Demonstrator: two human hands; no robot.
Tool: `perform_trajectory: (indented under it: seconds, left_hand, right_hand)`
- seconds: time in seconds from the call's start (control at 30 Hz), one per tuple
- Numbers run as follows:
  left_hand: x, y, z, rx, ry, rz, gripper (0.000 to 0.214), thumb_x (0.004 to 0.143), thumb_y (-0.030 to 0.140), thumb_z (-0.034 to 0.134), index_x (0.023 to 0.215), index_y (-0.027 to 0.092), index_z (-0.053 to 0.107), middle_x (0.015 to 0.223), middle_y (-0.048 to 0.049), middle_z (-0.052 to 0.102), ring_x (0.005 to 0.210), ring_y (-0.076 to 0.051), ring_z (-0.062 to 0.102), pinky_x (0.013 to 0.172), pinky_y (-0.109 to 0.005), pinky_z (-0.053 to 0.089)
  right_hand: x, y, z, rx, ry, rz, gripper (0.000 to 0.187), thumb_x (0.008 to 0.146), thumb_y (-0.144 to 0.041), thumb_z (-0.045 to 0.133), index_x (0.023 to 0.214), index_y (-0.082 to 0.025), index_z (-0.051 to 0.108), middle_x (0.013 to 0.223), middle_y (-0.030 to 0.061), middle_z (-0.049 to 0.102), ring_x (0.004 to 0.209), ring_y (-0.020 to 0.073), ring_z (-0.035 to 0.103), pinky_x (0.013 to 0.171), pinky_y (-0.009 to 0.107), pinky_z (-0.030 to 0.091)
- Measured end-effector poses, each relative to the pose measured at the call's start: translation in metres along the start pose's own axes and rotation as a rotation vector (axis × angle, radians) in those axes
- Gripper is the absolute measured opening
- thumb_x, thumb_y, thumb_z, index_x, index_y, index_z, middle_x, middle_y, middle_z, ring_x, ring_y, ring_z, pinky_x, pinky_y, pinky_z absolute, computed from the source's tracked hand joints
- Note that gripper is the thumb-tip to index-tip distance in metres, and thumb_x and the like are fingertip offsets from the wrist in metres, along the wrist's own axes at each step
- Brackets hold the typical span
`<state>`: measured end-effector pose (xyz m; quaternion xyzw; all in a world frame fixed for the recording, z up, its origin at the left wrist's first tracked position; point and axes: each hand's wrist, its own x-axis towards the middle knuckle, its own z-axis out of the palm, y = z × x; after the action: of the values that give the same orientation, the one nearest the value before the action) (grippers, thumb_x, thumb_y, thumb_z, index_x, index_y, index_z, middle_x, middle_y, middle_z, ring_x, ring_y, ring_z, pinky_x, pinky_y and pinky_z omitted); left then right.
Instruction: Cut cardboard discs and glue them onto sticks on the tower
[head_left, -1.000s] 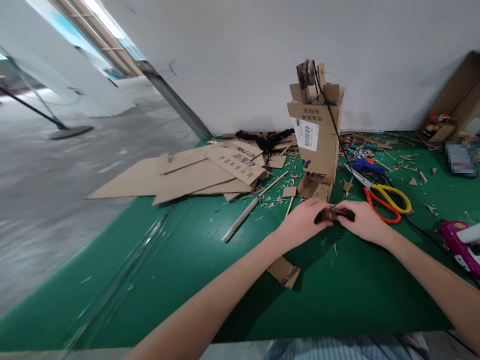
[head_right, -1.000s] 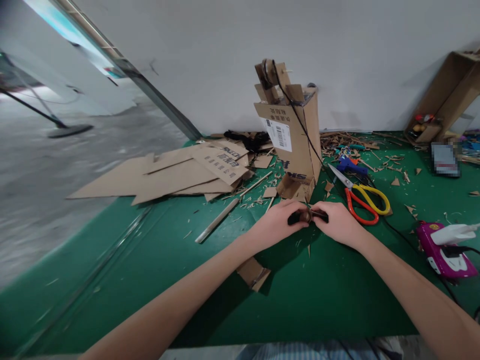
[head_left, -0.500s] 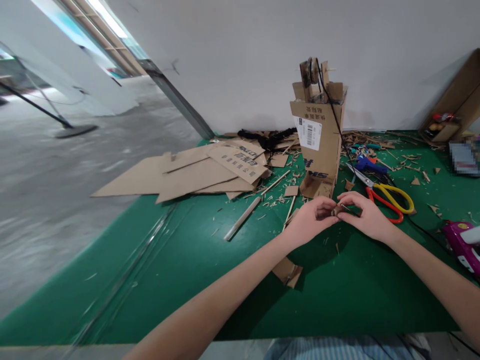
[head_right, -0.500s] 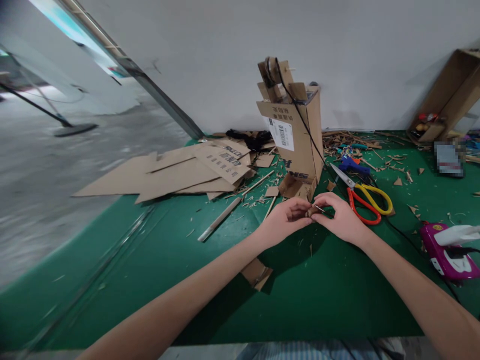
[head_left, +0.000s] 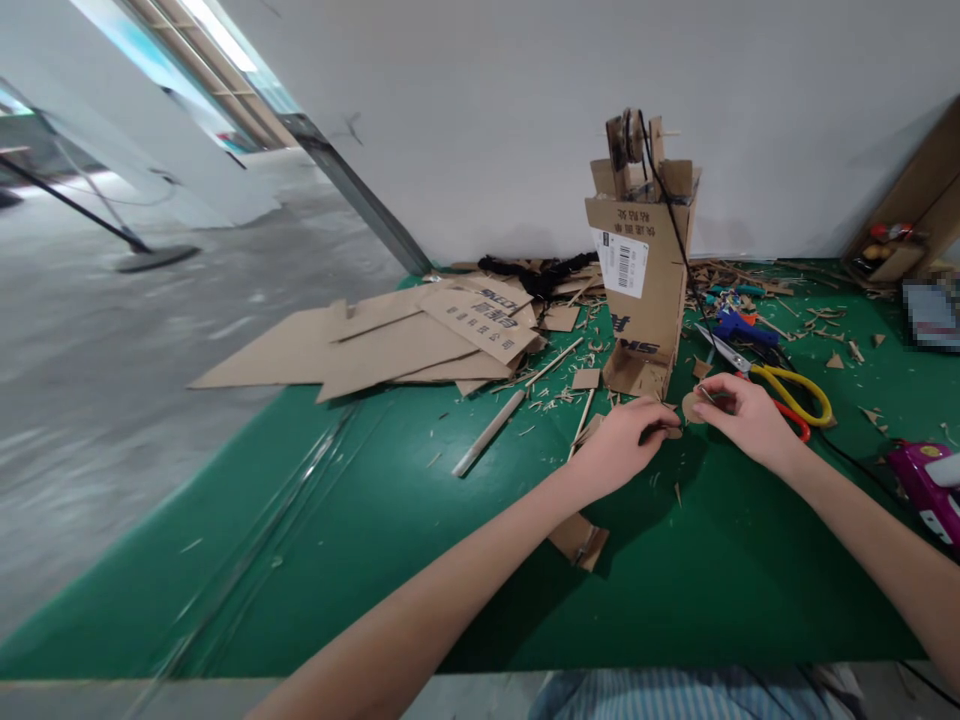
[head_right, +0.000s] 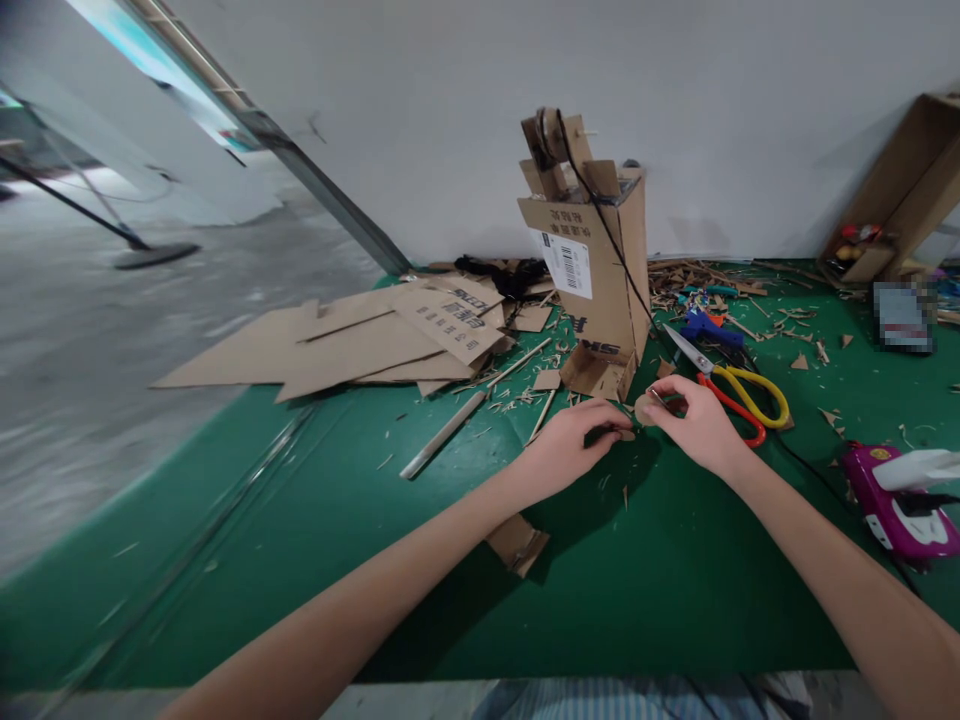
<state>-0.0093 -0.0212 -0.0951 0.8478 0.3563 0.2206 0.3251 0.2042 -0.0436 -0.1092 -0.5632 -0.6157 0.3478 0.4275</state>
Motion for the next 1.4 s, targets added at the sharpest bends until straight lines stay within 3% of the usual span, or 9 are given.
perform_trajectory:
  seconds: [0.17,0.33,0.5,0.73,1.07,1.27,1.4]
  left_hand:
    - [0.002,0.000,0.001,0.218,-0.006,0.025,0.028,0.091,0.009,0.051,0.105,0.021,0.072,0.106,-0.0046,0.074,0.104,-0.023,0.066,0.096,-0.039,0.052]
    - [0.001,-0.002,0.001,0.309,0.012,0.001,0.037,0.097,0.013,0.043,0.125,0.018,0.065,0.123,-0.0097,0.069,0.113,-0.025,0.064,0.100,-0.040,0.051]
    - [-0.001,0.004,0.000,0.470,-0.006,0.000,0.039,0.091,0.029,0.061,0.127,0.015,0.063,0.119,-0.0122,0.070,0.114,-0.032,0.060,0.102,-0.047,0.048]
    - [0.001,0.003,0.005,0.457,-0.017,-0.031,0.036,0.091,0.019,0.057,0.127,0.016,0.061,0.118,-0.0109,0.072,0.116,-0.030,0.060,0.098,-0.045,0.049]
    - [-0.002,0.006,0.002,0.412,-0.069,-0.007,0.048,0.091,0.020,0.058,0.138,0.017,0.051,0.116,-0.0101,0.073,0.113,-0.031,0.063,0.095,-0.046,0.051]
    - [-0.005,0.010,0.005,0.465,-0.101,0.073,0.048,0.092,0.035,0.064,0.137,0.022,0.056,0.126,-0.0110,0.068,0.117,-0.031,0.060,0.097,-0.046,0.049]
    - [-0.002,0.010,0.006,0.519,-0.127,0.091,0.029,0.096,0.036,0.059,0.121,0.025,0.069,0.113,-0.0083,0.069,0.108,-0.028,0.062,0.091,-0.042,0.050]
  right_hand:
    - [0.000,0.000,-0.001,0.052,-0.114,0.048,0.030,0.083,-0.027,0.068,0.112,-0.021,0.069,0.120,0.0095,0.073,0.097,0.0228,0.073,0.090,0.041,0.061]
    - [0.000,0.000,-0.002,0.075,-0.061,0.093,0.029,0.084,-0.022,0.067,0.112,-0.020,0.069,0.119,0.0103,0.073,0.090,0.0216,0.076,0.088,0.042,0.063]
    - [0.001,0.000,0.000,0.073,-0.033,0.077,0.027,0.083,-0.021,0.069,0.110,-0.019,0.070,0.116,0.0108,0.074,0.091,0.0223,0.076,0.088,0.042,0.064]
    - [0.001,0.002,0.001,0.054,-0.049,0.057,0.025,0.082,-0.020,0.069,0.108,-0.020,0.071,0.114,0.0098,0.075,0.089,0.0217,0.075,0.089,0.043,0.063]
    - [0.000,0.004,-0.005,0.056,0.007,0.043,0.027,0.082,-0.026,0.070,0.108,-0.021,0.071,0.113,0.0099,0.076,0.092,0.0242,0.076,0.088,0.044,0.063]
    - [0.004,0.014,-0.004,0.174,0.084,0.059,0.030,0.080,-0.031,0.073,0.108,-0.020,0.069,0.114,0.0107,0.075,0.089,0.0238,0.077,0.087,0.042,0.064]
    - [0.005,0.016,-0.002,0.184,0.076,0.064,0.031,0.081,-0.032,0.072,0.110,-0.020,0.069,0.114,0.0106,0.076,0.089,0.0237,0.077,0.086,0.042,0.065]
